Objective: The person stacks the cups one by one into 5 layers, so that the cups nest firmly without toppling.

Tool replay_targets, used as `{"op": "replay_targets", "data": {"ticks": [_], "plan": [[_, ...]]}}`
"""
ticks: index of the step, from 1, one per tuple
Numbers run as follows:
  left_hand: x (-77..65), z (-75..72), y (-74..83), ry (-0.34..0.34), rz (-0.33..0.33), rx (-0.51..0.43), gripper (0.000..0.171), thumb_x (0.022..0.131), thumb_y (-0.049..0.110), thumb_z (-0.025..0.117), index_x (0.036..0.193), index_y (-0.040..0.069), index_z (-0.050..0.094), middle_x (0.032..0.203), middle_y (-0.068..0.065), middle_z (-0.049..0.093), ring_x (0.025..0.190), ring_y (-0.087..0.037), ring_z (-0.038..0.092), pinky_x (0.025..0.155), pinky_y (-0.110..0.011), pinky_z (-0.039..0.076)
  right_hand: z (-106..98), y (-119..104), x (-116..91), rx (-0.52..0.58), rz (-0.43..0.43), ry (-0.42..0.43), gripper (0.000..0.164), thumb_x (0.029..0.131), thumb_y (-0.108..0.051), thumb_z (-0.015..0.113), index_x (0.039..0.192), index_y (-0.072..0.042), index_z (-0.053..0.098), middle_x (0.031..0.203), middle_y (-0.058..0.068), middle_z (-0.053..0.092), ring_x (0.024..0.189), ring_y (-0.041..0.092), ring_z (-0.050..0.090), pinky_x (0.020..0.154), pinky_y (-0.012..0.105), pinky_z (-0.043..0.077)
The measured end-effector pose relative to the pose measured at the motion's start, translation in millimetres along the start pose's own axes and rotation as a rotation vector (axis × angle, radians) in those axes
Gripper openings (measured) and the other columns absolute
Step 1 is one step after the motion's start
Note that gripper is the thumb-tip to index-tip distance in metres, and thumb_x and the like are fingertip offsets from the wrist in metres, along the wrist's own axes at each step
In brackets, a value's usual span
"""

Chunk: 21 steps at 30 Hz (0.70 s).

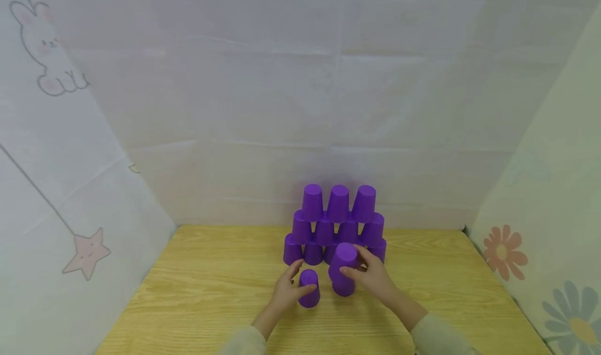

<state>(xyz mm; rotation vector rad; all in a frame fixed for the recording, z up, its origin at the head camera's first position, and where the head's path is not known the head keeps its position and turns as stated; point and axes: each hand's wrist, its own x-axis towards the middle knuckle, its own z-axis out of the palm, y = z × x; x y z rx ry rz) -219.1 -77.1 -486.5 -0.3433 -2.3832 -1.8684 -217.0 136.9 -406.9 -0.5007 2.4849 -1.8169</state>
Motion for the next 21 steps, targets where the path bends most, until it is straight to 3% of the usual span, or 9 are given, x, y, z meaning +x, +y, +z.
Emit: {"op": "replay_targets", "data": {"ticks": [8,14,21], "plan": [[1.9,13.9,-34.1,0.037,0.004,-0.001,0.070,0.067,0.008,0.072,0.125,-0.006,0.037,0.122,-0.027,0.041,0.108,-0.040,0.041,0.086,-0.053,0.033,-11.7,-18.2,12.8,-0.020,-0.069,0.007,0.045,0.076,-0.006,0.065,0.117,0.001,0.047,0.102,0.013,0.056,0.092,0.028,0.053,0.074,0.034,0.047],[2.8,21.1,-41.3,0.076,0.002,-0.004,0.066,0.066,0.004,0.071,0.123,-0.006,0.040,0.113,-0.026,0.047,0.096,-0.036,0.050,0.077,-0.043,0.044,-20.0,-11.3,31.8,0.024,-0.098,0.008,0.046,0.076,-0.010,0.066,0.116,0.000,0.047,0.105,0.015,0.055,0.096,0.028,0.053,0.078,0.035,0.046],[1.0,22.7,-39.9,0.082,-0.020,-0.034,0.061,0.067,0.001,0.070,0.121,-0.008,0.041,0.110,-0.027,0.049,0.095,-0.038,0.050,0.076,-0.044,0.045,-33.4,-18.4,52.5,-0.034,-0.143,0.023,0.047,0.076,-0.019,0.067,0.115,-0.001,0.047,0.104,0.013,0.056,0.096,0.025,0.052,0.083,0.038,0.042]]}}
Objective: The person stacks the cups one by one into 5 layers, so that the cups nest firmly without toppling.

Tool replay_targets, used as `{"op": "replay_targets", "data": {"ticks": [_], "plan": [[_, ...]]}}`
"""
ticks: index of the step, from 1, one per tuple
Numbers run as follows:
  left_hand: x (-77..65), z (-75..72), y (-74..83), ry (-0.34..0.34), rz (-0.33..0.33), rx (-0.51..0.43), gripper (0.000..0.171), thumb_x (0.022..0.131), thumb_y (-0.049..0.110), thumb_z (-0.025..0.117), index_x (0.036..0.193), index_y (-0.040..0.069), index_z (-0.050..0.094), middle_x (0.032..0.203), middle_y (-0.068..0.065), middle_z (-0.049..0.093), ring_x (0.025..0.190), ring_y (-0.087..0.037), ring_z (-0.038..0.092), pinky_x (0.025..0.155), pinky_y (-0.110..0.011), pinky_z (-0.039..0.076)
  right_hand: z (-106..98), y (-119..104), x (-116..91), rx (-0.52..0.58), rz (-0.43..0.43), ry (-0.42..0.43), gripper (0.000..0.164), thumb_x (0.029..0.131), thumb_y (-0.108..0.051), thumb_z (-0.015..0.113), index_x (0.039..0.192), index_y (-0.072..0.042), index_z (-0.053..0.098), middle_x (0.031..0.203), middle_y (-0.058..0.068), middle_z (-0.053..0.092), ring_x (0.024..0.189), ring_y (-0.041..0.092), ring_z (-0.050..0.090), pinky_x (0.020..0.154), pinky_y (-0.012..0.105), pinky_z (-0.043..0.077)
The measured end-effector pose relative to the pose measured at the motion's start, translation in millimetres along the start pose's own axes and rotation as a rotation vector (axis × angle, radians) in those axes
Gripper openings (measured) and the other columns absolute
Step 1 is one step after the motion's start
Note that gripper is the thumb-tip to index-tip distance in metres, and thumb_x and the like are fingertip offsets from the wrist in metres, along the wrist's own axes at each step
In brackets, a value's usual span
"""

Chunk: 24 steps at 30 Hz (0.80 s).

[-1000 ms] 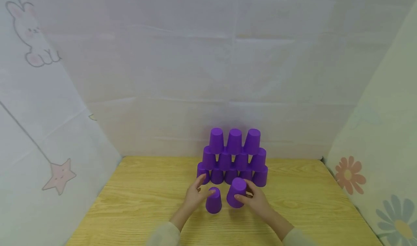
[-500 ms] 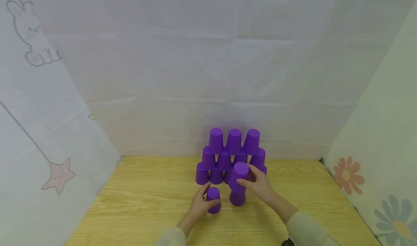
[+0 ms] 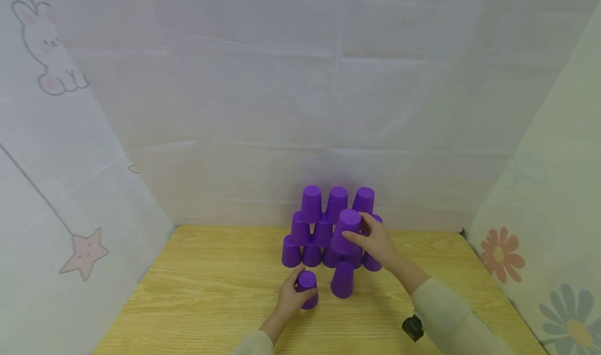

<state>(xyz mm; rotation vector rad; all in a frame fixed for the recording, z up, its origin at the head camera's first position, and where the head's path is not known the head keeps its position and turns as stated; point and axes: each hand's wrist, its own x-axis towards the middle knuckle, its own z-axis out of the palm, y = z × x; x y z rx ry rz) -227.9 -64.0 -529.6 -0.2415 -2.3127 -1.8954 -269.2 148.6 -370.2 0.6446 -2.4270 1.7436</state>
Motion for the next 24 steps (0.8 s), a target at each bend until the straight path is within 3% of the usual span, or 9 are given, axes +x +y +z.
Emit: {"op": "replay_targets", "data": {"ticks": [6,10,16,24], "plan": [[-7.7,-3.3,18.6,-0.009,0.015,-0.018,0.051,0.068,-0.004,0.067,0.114,-0.010,0.045,0.106,-0.027,0.050,0.098,-0.043,0.046,0.080,-0.051,0.040,-13.7,-13.9,17.8,-0.055,0.029,0.036,0.052,0.077,-0.026,0.066,0.118,-0.003,0.045,0.106,0.013,0.055,0.096,0.025,0.051,0.084,0.039,0.040],[-12.1,-4.1,26.1,-0.013,0.010,-0.014,0.048,0.069,-0.005,0.066,0.113,-0.010,0.045,0.105,-0.027,0.050,0.099,-0.043,0.045,0.082,-0.051,0.039,-20.4,-20.6,30.1,-0.027,0.048,0.061,0.055,0.076,-0.031,0.066,0.118,-0.002,0.045,0.107,0.013,0.054,0.098,0.025,0.050,0.085,0.037,0.040],[-12.2,-4.6,26.6,-0.004,0.016,-0.019,0.049,0.069,-0.004,0.066,0.113,-0.010,0.046,0.107,-0.028,0.050,0.100,-0.044,0.045,0.083,-0.052,0.037,-26.6,-27.7,48.9,0.044,0.032,0.129,0.051,0.077,-0.027,0.065,0.116,0.000,0.046,0.107,0.015,0.053,0.098,0.025,0.049,0.085,0.037,0.039],[-15.0,-5.0,23.6,-0.019,-0.018,-0.031,0.054,0.070,-0.002,0.066,0.117,-0.011,0.042,0.110,-0.030,0.047,0.104,-0.045,0.042,0.086,-0.054,0.033,-32.6,-32.8,65.9,-0.002,0.058,0.172,0.054,0.077,-0.030,0.065,0.119,-0.002,0.046,0.109,0.014,0.052,0.099,0.026,0.048,0.085,0.038,0.039]]}}
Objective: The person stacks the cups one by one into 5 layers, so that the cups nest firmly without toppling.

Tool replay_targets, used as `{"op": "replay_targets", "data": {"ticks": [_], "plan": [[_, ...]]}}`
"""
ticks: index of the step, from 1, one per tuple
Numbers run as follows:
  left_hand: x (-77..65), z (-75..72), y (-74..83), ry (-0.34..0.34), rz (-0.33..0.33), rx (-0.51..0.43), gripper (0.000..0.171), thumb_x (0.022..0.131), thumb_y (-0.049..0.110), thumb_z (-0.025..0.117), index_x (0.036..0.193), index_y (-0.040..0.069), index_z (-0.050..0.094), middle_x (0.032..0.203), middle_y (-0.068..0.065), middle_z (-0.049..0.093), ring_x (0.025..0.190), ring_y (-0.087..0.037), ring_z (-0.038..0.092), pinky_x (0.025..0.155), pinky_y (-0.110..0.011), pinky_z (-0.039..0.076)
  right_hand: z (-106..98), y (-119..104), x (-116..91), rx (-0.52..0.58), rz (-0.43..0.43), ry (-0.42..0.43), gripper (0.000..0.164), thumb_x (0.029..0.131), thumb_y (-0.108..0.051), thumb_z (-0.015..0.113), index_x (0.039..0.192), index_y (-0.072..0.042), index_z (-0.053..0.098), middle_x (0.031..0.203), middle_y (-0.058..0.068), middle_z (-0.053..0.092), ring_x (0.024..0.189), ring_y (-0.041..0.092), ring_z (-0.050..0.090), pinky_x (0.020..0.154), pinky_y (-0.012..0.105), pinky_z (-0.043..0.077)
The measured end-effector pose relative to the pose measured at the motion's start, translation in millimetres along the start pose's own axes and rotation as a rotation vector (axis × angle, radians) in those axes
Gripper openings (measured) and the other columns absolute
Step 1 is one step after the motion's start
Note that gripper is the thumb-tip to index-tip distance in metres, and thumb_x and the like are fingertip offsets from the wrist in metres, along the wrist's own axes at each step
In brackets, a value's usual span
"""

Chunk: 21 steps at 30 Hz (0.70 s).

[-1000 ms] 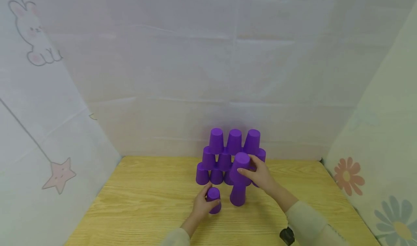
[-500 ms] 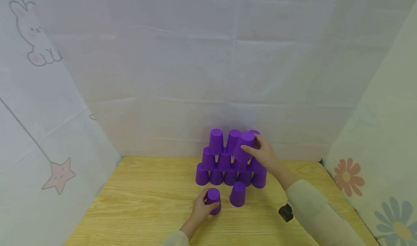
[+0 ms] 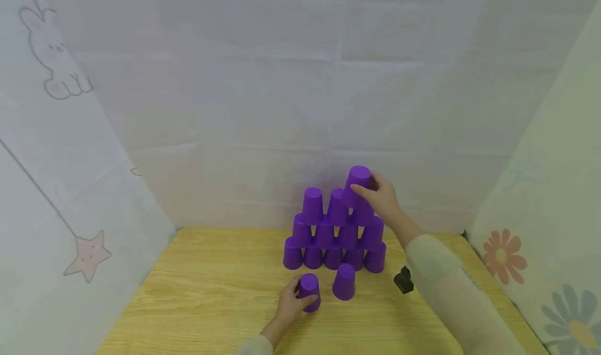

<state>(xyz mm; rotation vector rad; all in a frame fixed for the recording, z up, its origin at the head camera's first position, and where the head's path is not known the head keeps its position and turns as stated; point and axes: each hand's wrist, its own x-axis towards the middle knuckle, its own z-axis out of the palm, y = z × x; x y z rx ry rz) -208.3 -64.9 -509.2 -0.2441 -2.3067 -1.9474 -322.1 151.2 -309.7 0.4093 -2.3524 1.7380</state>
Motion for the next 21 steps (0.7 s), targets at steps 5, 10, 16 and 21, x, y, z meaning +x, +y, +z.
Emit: {"op": "replay_targets", "data": {"ticks": [5,10,16,21], "plan": [[-1.7,-0.5,0.7,0.000,-0.032,0.022,0.055,0.070,-0.001,0.066,0.119,-0.010,0.041,0.112,-0.030,0.046,0.105,-0.045,0.041,0.086,-0.054,0.033,1.0,1.9,7.9,-0.021,0.033,0.014,0.058,0.076,-0.033,0.066,0.122,-0.005,0.044,0.114,0.012,0.050,0.103,0.026,0.046,0.086,0.039,0.039],[4.8,-0.9,-21.3,-0.004,-0.024,0.027,0.056,0.070,0.002,0.068,0.119,-0.006,0.042,0.112,-0.025,0.048,0.104,-0.041,0.044,0.085,-0.050,0.037,5.4,4.2,15.8,-0.025,0.058,0.046,0.059,0.075,-0.035,0.065,0.123,-0.007,0.044,0.116,0.011,0.049,0.105,0.026,0.045,0.087,0.040,0.037],[10.7,1.9,-41.4,-0.007,-0.001,0.017,0.056,0.069,0.007,0.070,0.118,-0.004,0.045,0.110,-0.023,0.050,0.102,-0.039,0.046,0.083,-0.048,0.040,7.4,4.0,23.8,-0.036,0.079,0.060,0.059,0.077,-0.034,0.063,0.125,-0.008,0.041,0.119,0.012,0.047,0.107,0.026,0.043,0.089,0.040,0.036],[10.7,3.9,-44.5,-0.008,-0.012,0.012,0.057,0.069,0.008,0.070,0.119,-0.003,0.045,0.110,-0.021,0.051,0.102,-0.038,0.047,0.083,-0.047,0.040,7.3,4.0,28.7,-0.052,0.112,0.068,0.061,0.078,-0.033,0.063,0.127,-0.006,0.039,0.122,0.015,0.044,0.110,0.028,0.041,0.091,0.041,0.034]]}}
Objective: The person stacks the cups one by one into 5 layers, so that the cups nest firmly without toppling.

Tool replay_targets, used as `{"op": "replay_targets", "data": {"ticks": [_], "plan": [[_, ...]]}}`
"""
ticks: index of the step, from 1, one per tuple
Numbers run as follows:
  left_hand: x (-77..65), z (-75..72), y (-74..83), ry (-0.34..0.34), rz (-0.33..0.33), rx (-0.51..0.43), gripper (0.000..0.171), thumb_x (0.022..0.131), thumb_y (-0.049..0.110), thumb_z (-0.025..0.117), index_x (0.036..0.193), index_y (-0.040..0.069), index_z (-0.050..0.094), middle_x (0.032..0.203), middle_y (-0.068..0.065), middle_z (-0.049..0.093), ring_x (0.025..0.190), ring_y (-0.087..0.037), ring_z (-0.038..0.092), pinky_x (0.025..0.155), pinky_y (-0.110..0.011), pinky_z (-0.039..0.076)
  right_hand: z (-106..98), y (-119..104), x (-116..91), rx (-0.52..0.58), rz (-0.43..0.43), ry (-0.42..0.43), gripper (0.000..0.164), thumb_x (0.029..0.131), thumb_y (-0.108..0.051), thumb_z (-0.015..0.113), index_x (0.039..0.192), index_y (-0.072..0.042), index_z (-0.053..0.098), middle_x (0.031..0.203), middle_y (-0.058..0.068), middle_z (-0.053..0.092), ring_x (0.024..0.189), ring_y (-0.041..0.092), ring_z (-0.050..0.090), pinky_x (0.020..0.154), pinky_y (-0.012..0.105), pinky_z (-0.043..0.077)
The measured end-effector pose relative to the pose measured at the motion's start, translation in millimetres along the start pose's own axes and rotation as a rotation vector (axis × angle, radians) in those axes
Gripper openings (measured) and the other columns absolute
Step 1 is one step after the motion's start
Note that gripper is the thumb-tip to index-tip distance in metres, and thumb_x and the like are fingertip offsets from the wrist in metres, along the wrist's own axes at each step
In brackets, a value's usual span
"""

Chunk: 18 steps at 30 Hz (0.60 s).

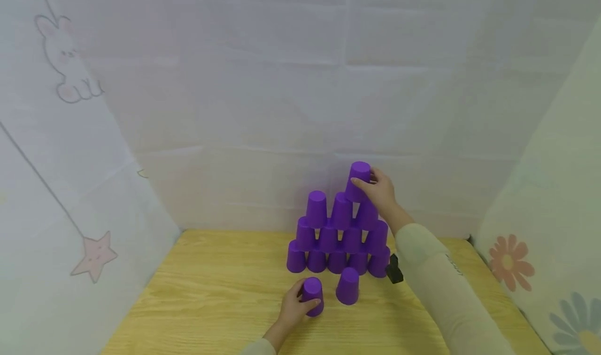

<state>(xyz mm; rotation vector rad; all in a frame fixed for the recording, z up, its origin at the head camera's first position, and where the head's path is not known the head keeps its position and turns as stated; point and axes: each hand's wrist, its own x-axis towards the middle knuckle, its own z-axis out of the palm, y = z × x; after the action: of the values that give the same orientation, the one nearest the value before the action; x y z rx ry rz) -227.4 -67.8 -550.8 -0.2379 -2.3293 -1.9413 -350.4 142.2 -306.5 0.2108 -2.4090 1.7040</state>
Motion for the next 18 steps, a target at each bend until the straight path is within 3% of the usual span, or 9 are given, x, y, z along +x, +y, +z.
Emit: {"op": "replay_targets", "data": {"ticks": [3,10,18], "plan": [[-0.8,0.4,6.3,-0.002,0.003,-0.011,0.056,0.069,0.005,0.070,0.118,-0.005,0.045,0.109,-0.023,0.051,0.101,-0.039,0.047,0.081,-0.047,0.041,-1.4,0.3,1.1,-0.011,0.016,0.010,0.062,0.078,-0.032,0.063,0.128,-0.005,0.038,0.123,0.017,0.043,0.111,0.029,0.040,0.092,0.041,0.033],[-8.4,-1.4,36.9,-0.001,0.021,-0.015,0.053,0.070,-0.001,0.067,0.115,-0.013,0.043,0.107,-0.029,0.049,0.099,-0.044,0.045,0.081,-0.051,0.039,-2.3,2.2,2.1,-0.014,0.030,0.009,0.060,0.078,-0.031,0.063,0.127,-0.004,0.039,0.122,0.017,0.043,0.110,0.030,0.041,0.090,0.041,0.034],[-9.5,-1.2,43.1,0.008,0.026,-0.011,0.054,0.070,-0.003,0.067,0.116,-0.014,0.041,0.108,-0.031,0.048,0.101,-0.045,0.044,0.082,-0.052,0.038,-1.1,4.8,1.1,-0.008,0.033,0.004,0.062,0.079,-0.030,0.062,0.128,-0.004,0.036,0.123,0.017,0.042,0.111,0.030,0.040,0.091,0.041,0.033]]}}
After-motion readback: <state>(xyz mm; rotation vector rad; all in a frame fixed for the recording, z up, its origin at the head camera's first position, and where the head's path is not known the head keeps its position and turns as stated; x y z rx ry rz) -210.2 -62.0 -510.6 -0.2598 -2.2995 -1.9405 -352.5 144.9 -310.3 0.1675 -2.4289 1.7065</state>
